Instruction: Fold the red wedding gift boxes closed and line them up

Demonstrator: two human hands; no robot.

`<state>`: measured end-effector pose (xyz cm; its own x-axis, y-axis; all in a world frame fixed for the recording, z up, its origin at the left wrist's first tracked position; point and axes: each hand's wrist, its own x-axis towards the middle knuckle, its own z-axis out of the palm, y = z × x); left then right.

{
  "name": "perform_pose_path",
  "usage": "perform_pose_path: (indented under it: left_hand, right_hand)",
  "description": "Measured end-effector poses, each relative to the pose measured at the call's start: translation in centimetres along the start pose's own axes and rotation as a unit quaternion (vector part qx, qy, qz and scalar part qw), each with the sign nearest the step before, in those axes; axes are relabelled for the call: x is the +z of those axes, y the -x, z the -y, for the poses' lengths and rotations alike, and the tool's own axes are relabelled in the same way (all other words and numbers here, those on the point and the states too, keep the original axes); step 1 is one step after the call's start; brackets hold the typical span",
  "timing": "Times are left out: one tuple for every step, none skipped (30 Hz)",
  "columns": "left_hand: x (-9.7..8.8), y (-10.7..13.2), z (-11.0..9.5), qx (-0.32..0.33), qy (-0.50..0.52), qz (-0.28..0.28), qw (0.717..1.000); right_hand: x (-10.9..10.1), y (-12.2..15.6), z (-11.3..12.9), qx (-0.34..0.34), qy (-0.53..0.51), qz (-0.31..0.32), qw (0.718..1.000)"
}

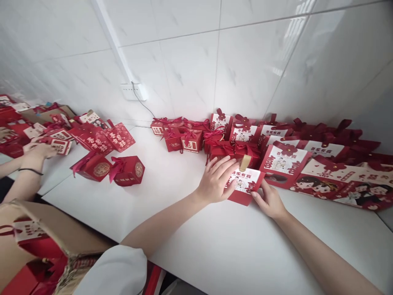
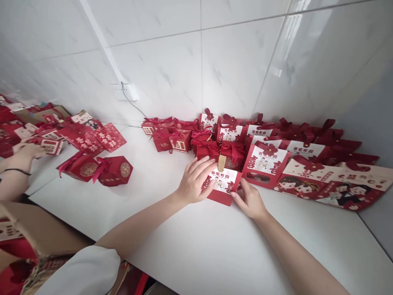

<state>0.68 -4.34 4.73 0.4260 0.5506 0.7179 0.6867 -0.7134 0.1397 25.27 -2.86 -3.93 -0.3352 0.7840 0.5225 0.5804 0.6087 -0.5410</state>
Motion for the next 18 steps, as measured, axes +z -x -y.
perform_pose_path:
  left_hand:
    - [0.0, 0.1, -0.2, -0.005, -0.001, -0.001, 1.000]
    - [0.0, 0.2, -0.4, -0.010, 0.000, -0.001, 1.000]
    - [0.0, 0.2, -0.5, -0.015, 0.001, -0.001, 1.000]
    - [0.0, 0.2, -0.6, -0.020, 0.005, -0.002, 1.000]
    - [0.0, 0.2, -0.7, -0.024, 0.010, -0.003, 1.000]
    - [-0.1, 0.2, -0.8, -0.027, 0.017, -0.005, 0.999]
    - [-0.4, 0.1, -1.0, -0.029, 0.025, -0.007, 0.999]
    - [-0.8, 0.1, -1.1, -0.031, 0.033, -0.010, 0.999]
    - [-1.3, 0.1, -1.2, -0.032, 0.039, -0.011, 0.999]
    - [-2.0, 0.1, -1.3, -0.036, 0.045, -0.007, 0.998]
    - [-2.7, 0.2, -1.3, -0.041, 0.047, -0.006, 0.998]
    - [-3.5, 0.4, -1.2, -0.050, 0.045, 0.001, 0.998]
    - [-4.2, 0.6, -1.1, -0.064, 0.040, 0.008, 0.997]
    - [-4.9, 0.8, -1.0, -0.087, 0.035, 0.007, 0.996]
    - [-5.5, 1.2, -0.7, -0.114, 0.025, -0.008, 0.993]
    - [-6.0, 1.6, -0.4, -0.145, 0.011, -0.026, 0.989]
    - [-6.3, 2.0, -0.1, -0.176, -0.003, -0.041, 0.984]
    - [-6.6, 2.5, 0.1, -0.206, -0.011, -0.049, 0.977]
  right_hand:
    - [0.0, 0.1, 0.0, -0.002, 0.004, -0.001, 1.000]
    - [0.1, 0.1, -0.1, -0.003, 0.007, -0.002, 1.000]
    - [0.1, 0.2, -0.1, -0.003, 0.008, -0.004, 1.000]
    - [0.1, 0.2, -0.2, -0.002, 0.008, -0.006, 1.000]
    - [0.1, 0.2, -0.2, -0.001, 0.007, -0.006, 1.000]
    - [0.1, 0.2, -0.1, 0.001, 0.004, -0.005, 1.000]
    - [0.1, 0.2, 0.1, 0.004, 0.001, 0.000, 1.000]
    - [0.0, 0.1, 0.3, 0.007, -0.003, 0.008, 1.000]
    - [-0.1, 0.0, 0.7, 0.010, -0.009, 0.021, 1.000]
    - [-0.2, -0.1, 1.1, 0.010, -0.017, 0.039, 0.999]
    - [-0.3, -0.2, 1.7, 0.008, -0.027, 0.062, 0.998]
    - [-0.4, -0.4, 2.4, 0.007, -0.038, 0.087, 0.995]
    - [-0.5, -0.6, 3.2, 0.006, -0.046, 0.112, 0.993]
    - [-0.6, -0.7, 4.1, 0.001, -0.050, 0.131, 0.990]
    - [-0.6, -0.9, 5.0, -0.003, -0.046, 0.146, 0.988]
    - [-0.7, -1.0, 5.8, -0.018, -0.038, 0.160, 0.986]
    - [-0.8, -1.1, 6.6, -0.043, -0.029, 0.174, 0.983]
    - [-0.9, -1.2, 7.3, -0.073, -0.021, 0.186, 0.980]
